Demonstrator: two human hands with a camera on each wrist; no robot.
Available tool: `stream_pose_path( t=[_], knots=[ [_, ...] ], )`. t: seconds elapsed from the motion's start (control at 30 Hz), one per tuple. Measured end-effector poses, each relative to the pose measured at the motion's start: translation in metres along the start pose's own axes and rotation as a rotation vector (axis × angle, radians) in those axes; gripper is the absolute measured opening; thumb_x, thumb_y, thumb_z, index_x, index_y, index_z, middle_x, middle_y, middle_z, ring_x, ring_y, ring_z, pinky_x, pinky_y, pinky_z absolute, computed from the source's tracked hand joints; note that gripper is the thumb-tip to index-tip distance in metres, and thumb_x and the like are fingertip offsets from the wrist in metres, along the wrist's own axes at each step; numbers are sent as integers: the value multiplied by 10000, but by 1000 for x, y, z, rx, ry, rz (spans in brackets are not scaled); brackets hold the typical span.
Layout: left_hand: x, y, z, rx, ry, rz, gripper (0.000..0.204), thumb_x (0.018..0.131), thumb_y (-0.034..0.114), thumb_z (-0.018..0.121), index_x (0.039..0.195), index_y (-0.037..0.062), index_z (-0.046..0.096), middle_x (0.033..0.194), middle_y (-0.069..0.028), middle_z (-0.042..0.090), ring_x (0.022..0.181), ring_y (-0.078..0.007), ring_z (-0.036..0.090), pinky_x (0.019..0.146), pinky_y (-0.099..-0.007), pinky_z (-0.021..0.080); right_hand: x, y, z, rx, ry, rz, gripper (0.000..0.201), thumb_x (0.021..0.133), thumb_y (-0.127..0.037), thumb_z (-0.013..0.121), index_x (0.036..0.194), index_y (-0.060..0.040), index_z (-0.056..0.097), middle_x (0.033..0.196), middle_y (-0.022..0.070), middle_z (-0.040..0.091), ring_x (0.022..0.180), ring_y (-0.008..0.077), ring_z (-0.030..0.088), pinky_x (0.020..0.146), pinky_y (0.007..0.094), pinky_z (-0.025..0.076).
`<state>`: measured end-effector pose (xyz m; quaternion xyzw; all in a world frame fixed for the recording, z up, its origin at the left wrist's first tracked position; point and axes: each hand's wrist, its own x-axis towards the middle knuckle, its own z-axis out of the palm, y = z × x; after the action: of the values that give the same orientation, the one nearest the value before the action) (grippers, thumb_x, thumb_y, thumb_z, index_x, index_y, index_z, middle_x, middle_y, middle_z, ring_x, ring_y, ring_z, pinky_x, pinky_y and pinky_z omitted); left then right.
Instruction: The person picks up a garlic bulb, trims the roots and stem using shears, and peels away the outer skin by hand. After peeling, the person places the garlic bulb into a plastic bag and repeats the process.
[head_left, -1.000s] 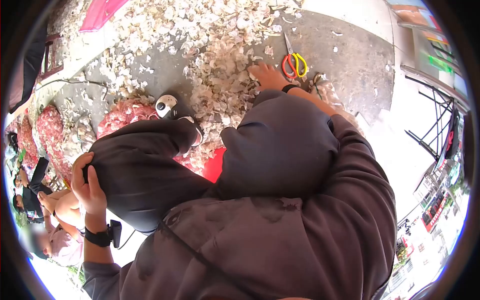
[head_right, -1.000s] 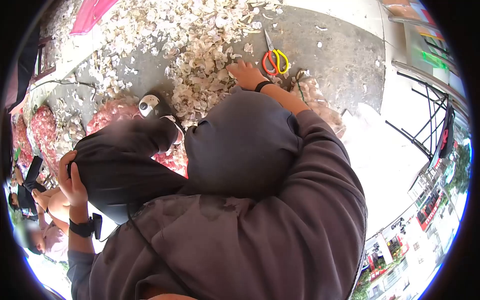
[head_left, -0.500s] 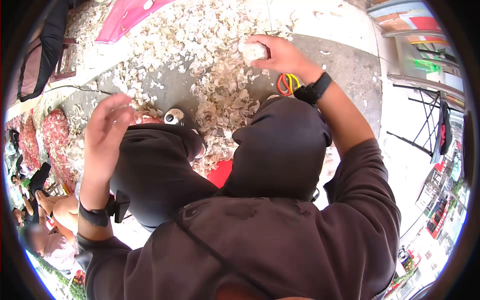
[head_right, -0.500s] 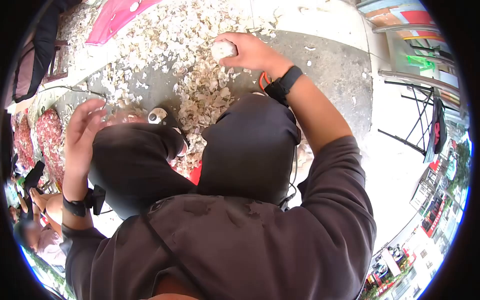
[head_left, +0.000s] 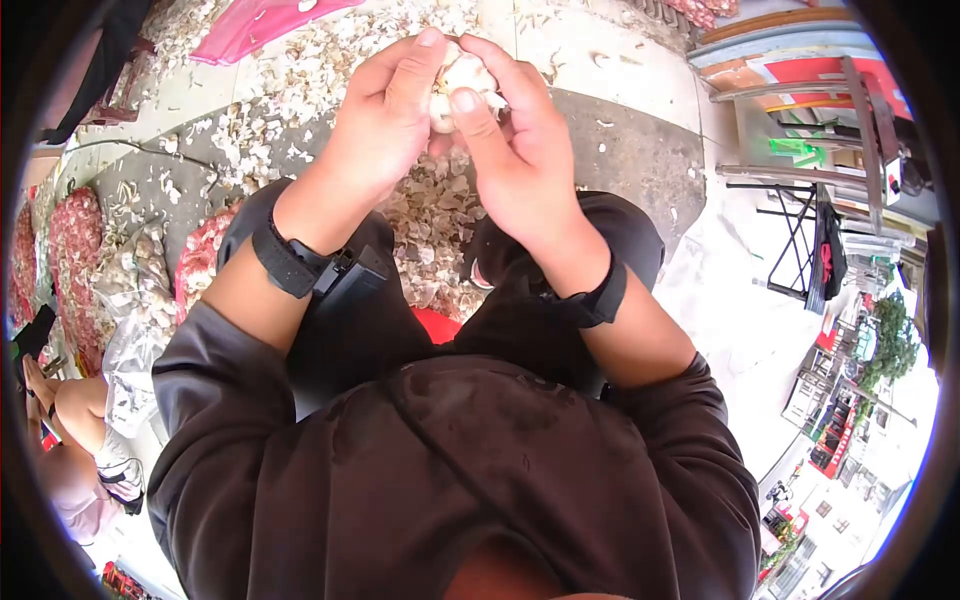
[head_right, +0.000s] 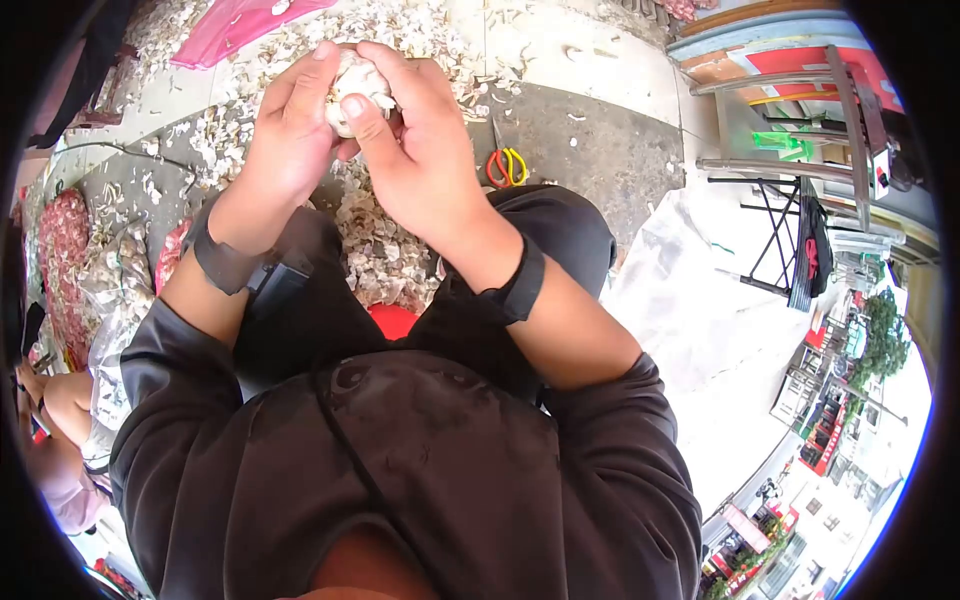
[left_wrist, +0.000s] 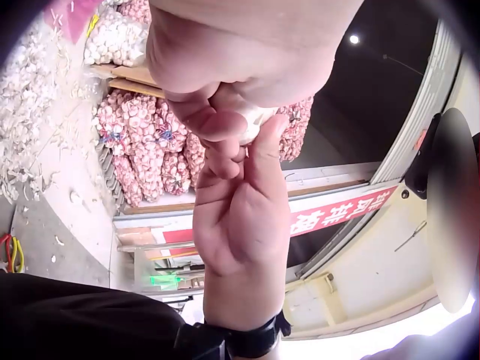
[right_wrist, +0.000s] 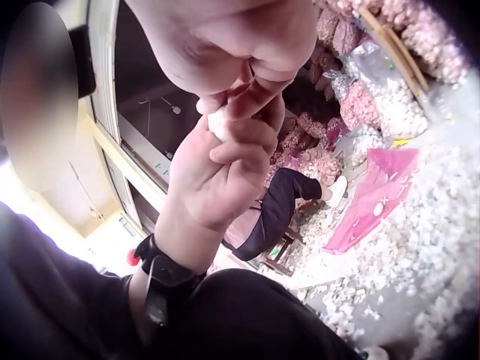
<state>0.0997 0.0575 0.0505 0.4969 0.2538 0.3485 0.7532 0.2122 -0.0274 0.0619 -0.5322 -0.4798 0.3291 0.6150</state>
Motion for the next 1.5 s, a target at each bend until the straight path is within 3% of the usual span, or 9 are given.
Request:
stream_pose_path(
  t=[0.13,0.3,0.4,0.53,0.77,1.03,1.13,1.33,1.5],
  knots=[
    [-8,-11,13,-69,194,55,364,1026,328,449,1012,4,614,855,-56,635,766,-105,594,677,-257,490,3,24,2,-553,80,-525,440,874,-259,669,1206,-4,532,989,182,533,822,326,578,695,378,492],
    [-17,-14,11,-18,298,-36,330,1010,283,502,913,-1,639,735,-40,616,639,-83,565,578,-247,468,17,37,-1,-416,-16,-456,332,847,-260,691,1081,-43,600,784,150,613,689,299,605,631,373,481],
    [-10,-24,2,76,415,49,322,974,270,582,806,4,647,643,-3,581,560,-54,513,504,-230,419,9,25,-2,-338,-127,210,384,875,-298,675,1112,-9,586,790,161,616,666,249,608,620,339,477],
    [-6,-29,-6,234,521,112,353,929,272,661,692,12,633,588,35,544,560,-22,469,493,-207,379,3,47,11,-95,-69,204,446,921,-361,629,1143,22,579,784,94,625,659,126,568,603,288,456],
    [-14,-36,11,524,128,268,392,941,232,641,1224,0,503,1038,-55,608,932,-78,547,768,-228,469,10,46,1,387,48,317,356,993,-321,533,1089,7,633,815,-24,601,744,37,506,648,216,407],
    [-4,-46,0,179,-20,189,418,1042,358,363,1260,17,467,1067,-98,608,788,-110,605,624,-223,496,7,46,-15,535,-67,506,315,1032,-295,380,1098,-54,570,865,50,632,692,134,588,587,281,466],
    [-4,-43,0,183,14,167,432,1050,358,324,1258,16,486,1042,-96,614,750,-105,607,583,-221,491,8,47,-4,603,38,610,416,1048,-358,339,1192,-37,560,607,-16,479,490,71,406,496,251,451],
    [-4,-40,-2,127,93,62,365,1028,328,423,1229,47,541,930,-17,619,711,-56,551,593,-201,467,3,45,-6,269,40,257,287,936,-7,442,1195,-38,562,1029,106,665,820,220,679,684,359,539],
    [-1,-49,-1,316,32,137,438,909,331,665,1212,38,544,924,-25,620,772,-78,594,599,-208,468,7,48,-19,-524,-3,-292,427,765,70,530,1158,-77,613,911,186,668,790,338,673,693,387,543]
  ],
)
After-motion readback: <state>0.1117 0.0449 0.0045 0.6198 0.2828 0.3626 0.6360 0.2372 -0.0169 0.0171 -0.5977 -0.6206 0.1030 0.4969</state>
